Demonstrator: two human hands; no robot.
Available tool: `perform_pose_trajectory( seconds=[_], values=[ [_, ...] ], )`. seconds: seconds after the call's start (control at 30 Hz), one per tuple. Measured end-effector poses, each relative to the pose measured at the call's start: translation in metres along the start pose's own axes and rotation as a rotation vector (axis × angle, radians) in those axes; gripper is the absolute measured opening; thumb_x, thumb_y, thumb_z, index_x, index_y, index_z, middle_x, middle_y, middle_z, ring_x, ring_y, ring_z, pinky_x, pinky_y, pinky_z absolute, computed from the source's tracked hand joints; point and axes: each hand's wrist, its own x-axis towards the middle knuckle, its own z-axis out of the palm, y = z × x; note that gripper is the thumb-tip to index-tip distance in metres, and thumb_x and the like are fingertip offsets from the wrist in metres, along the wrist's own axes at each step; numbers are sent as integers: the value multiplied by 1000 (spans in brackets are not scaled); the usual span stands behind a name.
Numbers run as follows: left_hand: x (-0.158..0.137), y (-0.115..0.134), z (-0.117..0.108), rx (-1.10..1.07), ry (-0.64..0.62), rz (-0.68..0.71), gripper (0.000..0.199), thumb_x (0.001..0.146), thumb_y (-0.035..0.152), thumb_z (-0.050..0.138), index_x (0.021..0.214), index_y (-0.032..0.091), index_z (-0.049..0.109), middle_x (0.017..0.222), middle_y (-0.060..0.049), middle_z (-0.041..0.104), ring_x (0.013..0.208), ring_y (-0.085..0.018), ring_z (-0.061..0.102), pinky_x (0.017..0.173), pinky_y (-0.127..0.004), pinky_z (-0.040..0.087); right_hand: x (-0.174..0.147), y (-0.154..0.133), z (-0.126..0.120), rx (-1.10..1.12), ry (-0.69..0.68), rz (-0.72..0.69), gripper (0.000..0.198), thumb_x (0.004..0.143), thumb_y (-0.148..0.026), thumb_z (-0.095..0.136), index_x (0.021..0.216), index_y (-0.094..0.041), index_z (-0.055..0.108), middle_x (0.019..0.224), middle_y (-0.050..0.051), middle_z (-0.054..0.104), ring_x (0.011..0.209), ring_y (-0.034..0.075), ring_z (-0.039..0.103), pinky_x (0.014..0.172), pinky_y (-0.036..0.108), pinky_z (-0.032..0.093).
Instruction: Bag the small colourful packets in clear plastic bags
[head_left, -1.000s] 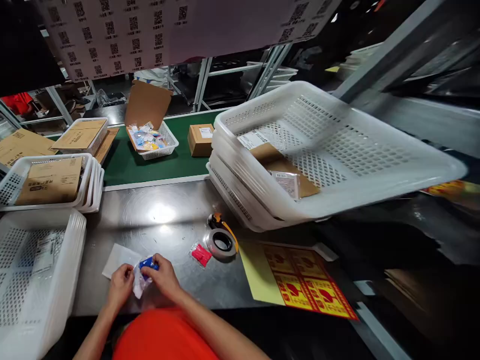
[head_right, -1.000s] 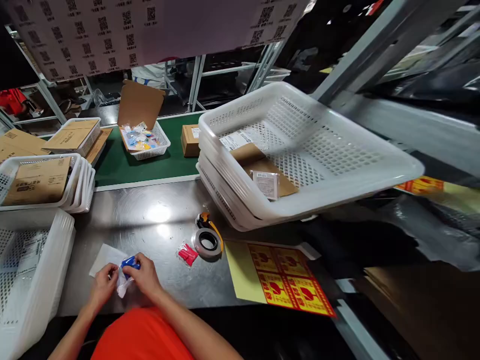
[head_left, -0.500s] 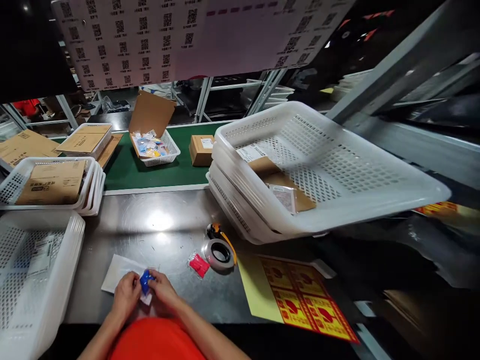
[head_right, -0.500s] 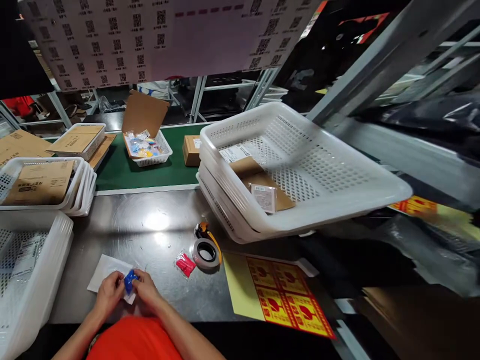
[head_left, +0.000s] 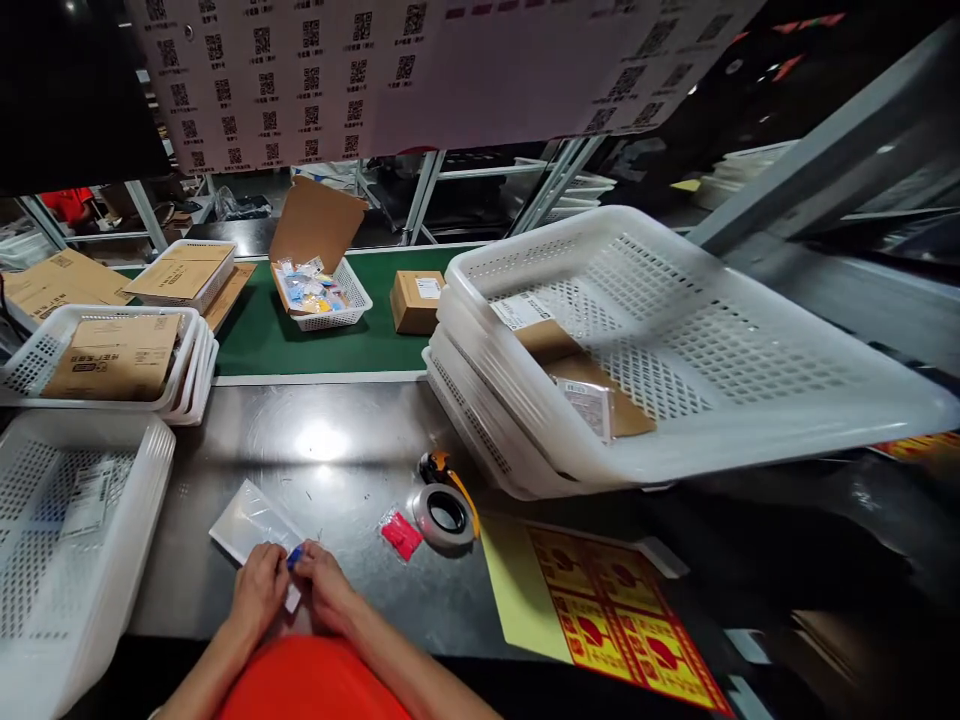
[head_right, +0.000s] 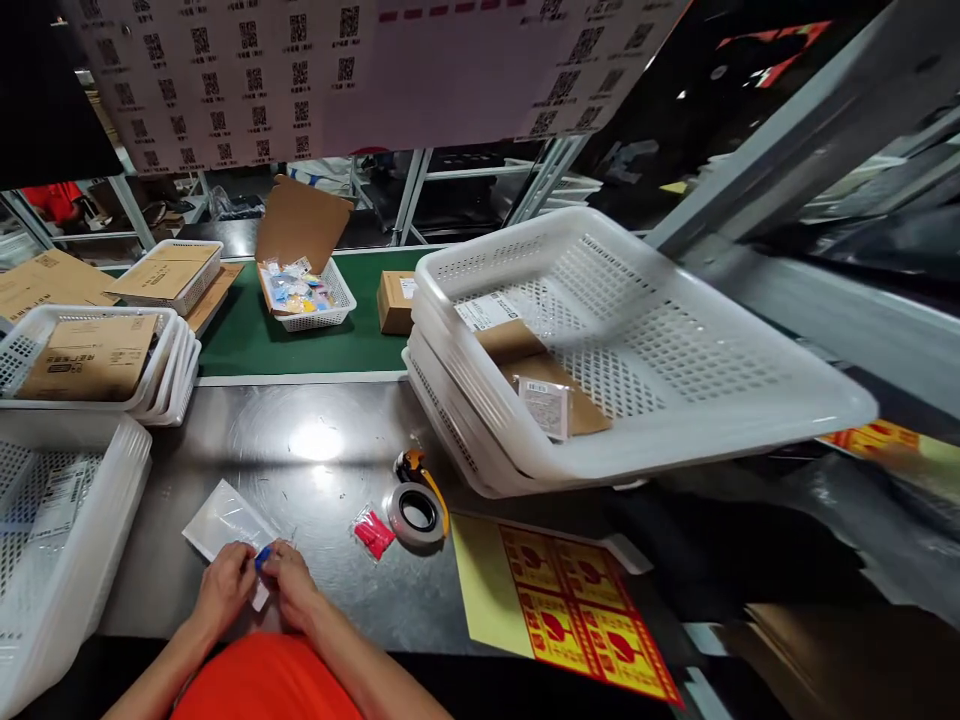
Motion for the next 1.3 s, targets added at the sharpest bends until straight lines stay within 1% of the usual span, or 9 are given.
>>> perform_pose_trajectory(
  seconds=[0.13,0.4,0.67,0.77,0.9,0.97,1.1,1.17,1.3],
  values=[
    [0,-3,0,24,14,14,30,103,23,45,98,22,74,97,-12,79,95,-27,77,87,-36,59,-3,1,0,192,-120,6,37,53,-22,63,90,-26,57,92,1,71,86,21,67,80,31,53],
    [0,5,2,94,-6,58,33,104,19,40,100,19,73,98,-12,78,96,-27,76,88,-38,59,3,5,7,383,-167,-22,28,48,-21,59,75,-25,52,73,-4,60,74,16,55,75,28,45],
    [4,5,7,198,-97,101,30,105,15,46,102,19,75,100,-10,79,100,-26,75,89,-35,56,21,16,10,271,-74,-4,51,84,-37,78,61,-25,34,61,-9,43,61,12,46,67,27,46],
    [4,2,8,245,-136,125,32,103,11,46,100,18,77,99,-11,77,101,-29,73,90,-38,53,18,20,11,94,24,-7,48,85,-31,77,59,-25,37,56,-10,39,56,12,47,63,27,46],
    [3,1,12,416,-143,173,25,99,12,56,106,16,79,115,-15,74,114,-33,67,96,-42,52,-1,11,-27,-231,157,-40,22,78,-20,72,60,-22,61,59,-2,61,65,21,66,71,36,57],
    [3,1,17,510,-163,202,25,94,13,62,113,14,79,120,-16,73,119,-35,65,98,-44,53,-12,0,-63,-397,264,-97,12,81,-17,66,81,-19,79,86,8,79,95,31,77,92,45,60],
    [4,-2,29,568,-194,217,27,95,16,68,119,13,80,124,-17,74,123,-37,65,99,-48,56,-19,-13,-125,-667,538,-217,56,91,-9,49,142,-8,72,161,27,60,165,43,35,134,63,25],
    [5,-7,33,571,-196,217,24,96,11,66,112,14,83,122,-15,76,122,-34,66,99,-45,57,-19,-10,-138,-747,605,-241,61,90,-6,46,148,-4,67,169,31,50,169,46,27,135,68,17],
    [8,-14,34,583,-171,236,25,95,3,63,99,16,85,117,-12,78,119,-29,68,97,-38,58,-22,5,-135,-775,596,-303,53,89,-7,49,134,-13,76,151,27,69,149,42,56,129,60,35]
  ],
)
